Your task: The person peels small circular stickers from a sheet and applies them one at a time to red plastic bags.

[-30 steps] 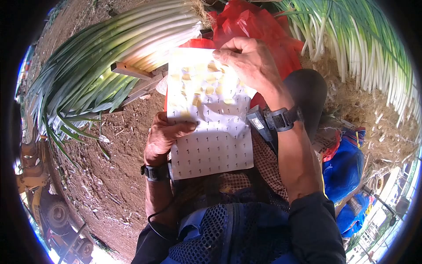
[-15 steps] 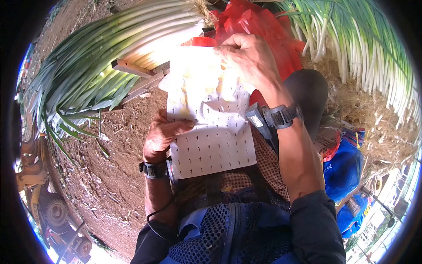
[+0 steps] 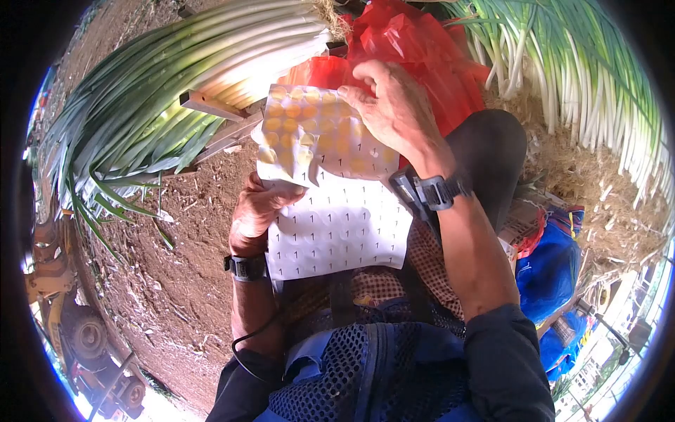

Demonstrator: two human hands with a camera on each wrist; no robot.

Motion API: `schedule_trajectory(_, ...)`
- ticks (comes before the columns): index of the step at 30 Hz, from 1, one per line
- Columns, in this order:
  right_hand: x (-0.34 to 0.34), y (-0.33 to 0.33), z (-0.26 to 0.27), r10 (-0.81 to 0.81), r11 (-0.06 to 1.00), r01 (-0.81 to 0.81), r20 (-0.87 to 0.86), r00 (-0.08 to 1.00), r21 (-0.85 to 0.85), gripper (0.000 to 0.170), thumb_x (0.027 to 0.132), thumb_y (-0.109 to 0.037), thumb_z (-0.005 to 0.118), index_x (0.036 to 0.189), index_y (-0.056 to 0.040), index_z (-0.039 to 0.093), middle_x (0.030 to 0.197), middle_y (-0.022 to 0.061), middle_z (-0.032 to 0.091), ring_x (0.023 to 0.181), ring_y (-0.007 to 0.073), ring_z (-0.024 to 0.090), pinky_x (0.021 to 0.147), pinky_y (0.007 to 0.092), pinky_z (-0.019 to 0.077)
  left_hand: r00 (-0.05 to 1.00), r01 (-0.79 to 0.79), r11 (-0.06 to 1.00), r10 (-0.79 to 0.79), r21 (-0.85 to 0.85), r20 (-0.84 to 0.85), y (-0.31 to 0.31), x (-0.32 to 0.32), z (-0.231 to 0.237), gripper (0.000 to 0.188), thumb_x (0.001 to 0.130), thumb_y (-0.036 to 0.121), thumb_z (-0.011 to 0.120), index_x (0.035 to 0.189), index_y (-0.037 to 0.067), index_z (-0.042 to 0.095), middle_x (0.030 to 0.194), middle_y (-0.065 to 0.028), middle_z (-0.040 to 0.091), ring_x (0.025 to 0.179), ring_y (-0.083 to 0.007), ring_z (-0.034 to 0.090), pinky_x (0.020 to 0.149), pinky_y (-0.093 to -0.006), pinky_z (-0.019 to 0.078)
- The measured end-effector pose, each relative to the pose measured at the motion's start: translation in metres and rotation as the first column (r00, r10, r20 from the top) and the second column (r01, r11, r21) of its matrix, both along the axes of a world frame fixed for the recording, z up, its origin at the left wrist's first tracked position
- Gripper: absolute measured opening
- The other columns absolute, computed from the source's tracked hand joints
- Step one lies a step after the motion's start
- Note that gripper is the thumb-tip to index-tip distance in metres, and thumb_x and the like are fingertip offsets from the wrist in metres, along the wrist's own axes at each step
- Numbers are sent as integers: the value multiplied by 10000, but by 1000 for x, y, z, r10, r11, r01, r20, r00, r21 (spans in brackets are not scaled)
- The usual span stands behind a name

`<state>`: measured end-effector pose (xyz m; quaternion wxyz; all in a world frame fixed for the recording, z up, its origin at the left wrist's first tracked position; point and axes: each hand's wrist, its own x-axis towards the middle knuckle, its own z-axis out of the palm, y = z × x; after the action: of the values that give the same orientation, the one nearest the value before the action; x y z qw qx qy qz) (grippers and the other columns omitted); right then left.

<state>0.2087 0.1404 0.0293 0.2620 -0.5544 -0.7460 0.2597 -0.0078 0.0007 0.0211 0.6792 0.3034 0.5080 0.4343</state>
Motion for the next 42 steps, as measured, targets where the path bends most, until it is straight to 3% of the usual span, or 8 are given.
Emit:
schedule_trajectory(3,5,-6,32,118,929,-127,48,992,347,238,843,-200,746,1001,-38,673,937,144,673,885,262,675,772,354,524,1000,8,1000,-8,1,14,-3,-2,-12,160,815,21,729,975,17,739,829,-18,715,710,-68,601,674,-231,478)
schedule_trajectory(6,7,-21,72,280,931,-299,-115,953,-209,162,846,-130,728,959,-31,669,900,136,656,827,232,667,724,338,517,1000,-19,1000,19,-9,17,-1,2,-9,204,829,21,730,1033,24,716,871,-24,717,725,-71,606,689,-233,486)
schedule_trajectory(7,6,-26,67,342,902,-389,-241,908,-188,113,852,-91,709,928,-17,669,854,122,641,749,210,648,671,324,507,998,-48,999,49,-21,41,1,4,-7,220,834,23,731,1053,27,707,884,-25,718,731,-72,608,694,-232,487)
schedule_trajectory(11,12,-40,65,214,957,-234,-127,969,-173,140,855,-84,712,946,11,664,852,117,638,758,182,638,683,309,512,984,-105,994,105,-5,144,-1,4,-11,260,847,34,730,1103,46,684,925,-20,718,771,-74,625,713,-234,493)
schedule_trajectory(14,23,-45,67,113,905,-173,-171,979,-388,163,851,-82,725,971,10,666,867,98,637,787,161,631,697,303,513,976,-90,996,91,-14,199,-4,1,-13,249,849,49,737,1094,55,695,922,-12,719,797,-73,637,733,-242,499)
schedule_trajectory(20,26,-58,44,162,900,-242,-237,958,-364,198,805,-33,766,967,14,663,905,45,614,808,130,625,719,276,511,983,-133,991,136,-34,127,0,6,-5,223,838,55,744,1060,53,719,925,-3,727,790,-71,634,732,-247,493)
schedule_trajectory(31,5,-69,13,196,953,-232,-186,963,-194,107,748,-70,757,801,-5,691,788,115,665,736,272,681,672,363,552,988,-130,988,136,-83,69,-3,2,-9,246,794,7,735,1035,57,738,902,-3,735,766,-68,634,726,-248,494)
schedule_trajectory(42,8,-63,14,18,740,-210,-294,956,-639,134,806,-121,692,810,12,679,730,93,668,719,189,666,649,306,517,993,-105,989,109,-100,33,-2,5,-6,190,797,-8,726,969,67,754,837,8,722,734,-56,618,698,-224,474)
